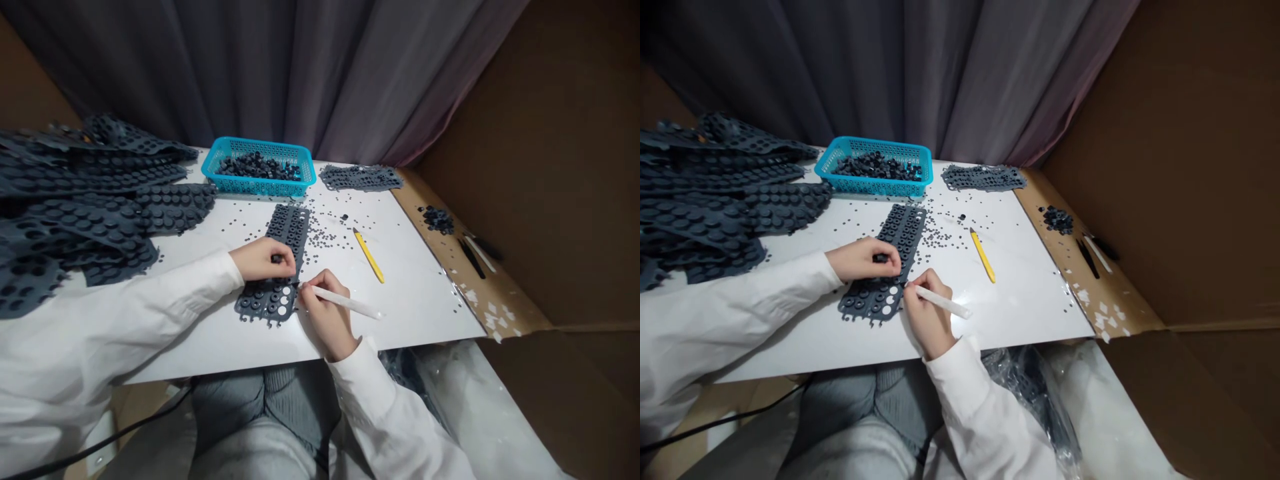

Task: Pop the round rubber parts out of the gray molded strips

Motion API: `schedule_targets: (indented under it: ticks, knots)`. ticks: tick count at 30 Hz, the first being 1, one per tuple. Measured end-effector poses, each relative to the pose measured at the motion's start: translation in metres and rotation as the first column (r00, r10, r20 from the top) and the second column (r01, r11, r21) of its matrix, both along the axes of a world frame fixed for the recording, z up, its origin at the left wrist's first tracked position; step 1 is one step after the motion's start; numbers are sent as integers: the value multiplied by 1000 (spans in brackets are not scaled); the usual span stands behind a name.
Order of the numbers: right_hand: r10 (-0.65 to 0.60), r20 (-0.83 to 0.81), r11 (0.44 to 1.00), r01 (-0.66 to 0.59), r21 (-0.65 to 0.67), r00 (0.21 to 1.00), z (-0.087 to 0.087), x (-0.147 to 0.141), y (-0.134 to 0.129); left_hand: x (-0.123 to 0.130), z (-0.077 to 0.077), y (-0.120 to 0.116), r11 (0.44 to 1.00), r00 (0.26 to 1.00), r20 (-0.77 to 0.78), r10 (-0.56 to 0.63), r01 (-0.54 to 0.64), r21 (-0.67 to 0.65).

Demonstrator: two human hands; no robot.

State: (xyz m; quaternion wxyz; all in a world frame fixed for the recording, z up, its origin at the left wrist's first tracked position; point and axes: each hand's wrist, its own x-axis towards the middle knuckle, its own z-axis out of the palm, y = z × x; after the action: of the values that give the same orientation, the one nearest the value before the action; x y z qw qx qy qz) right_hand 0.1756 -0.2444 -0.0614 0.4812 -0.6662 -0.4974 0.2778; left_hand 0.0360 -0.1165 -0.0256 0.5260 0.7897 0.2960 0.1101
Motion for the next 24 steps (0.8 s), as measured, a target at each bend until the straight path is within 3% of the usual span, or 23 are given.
schedule_targets:
  ticks: [2, 4, 7, 12, 20, 22, 24]
  knots:
    - [-3, 12, 1000, 3, 3, 1000, 0, 0, 1, 3, 0, 0, 933, 982, -89, -167, 187, 307]
    - [-5, 15, 1000, 5, 1, 1000, 1, 0, 1, 7, 0, 1, 829, 951, -178, -252, 307, 467]
    - [-6, 4, 1000, 6, -2, 1000, 0, 0, 1, 14, 2, 1, 713, 903, -302, -305, 427, 556]
    - [-6, 5, 1000, 5, 14, 1000, -2, 0, 0, 19, 8, -3, 608, 833, -461, -305, 543, 579]
    - [-2, 34, 999, 1, 36, 999, -1, 0, 0, 25, 15, -17, 542, 776, -588, -228, 603, 586]
    - [-2, 41, 999, 0, 38, 999, 0, 0, 0, 24, 11, -14, 555, 785, -569, -245, 595, 581]
    - [-5, 53, 999, 3, 35, 999, 0, 1, 0, 18, 6, -6, 626, 832, -467, -300, 541, 562]
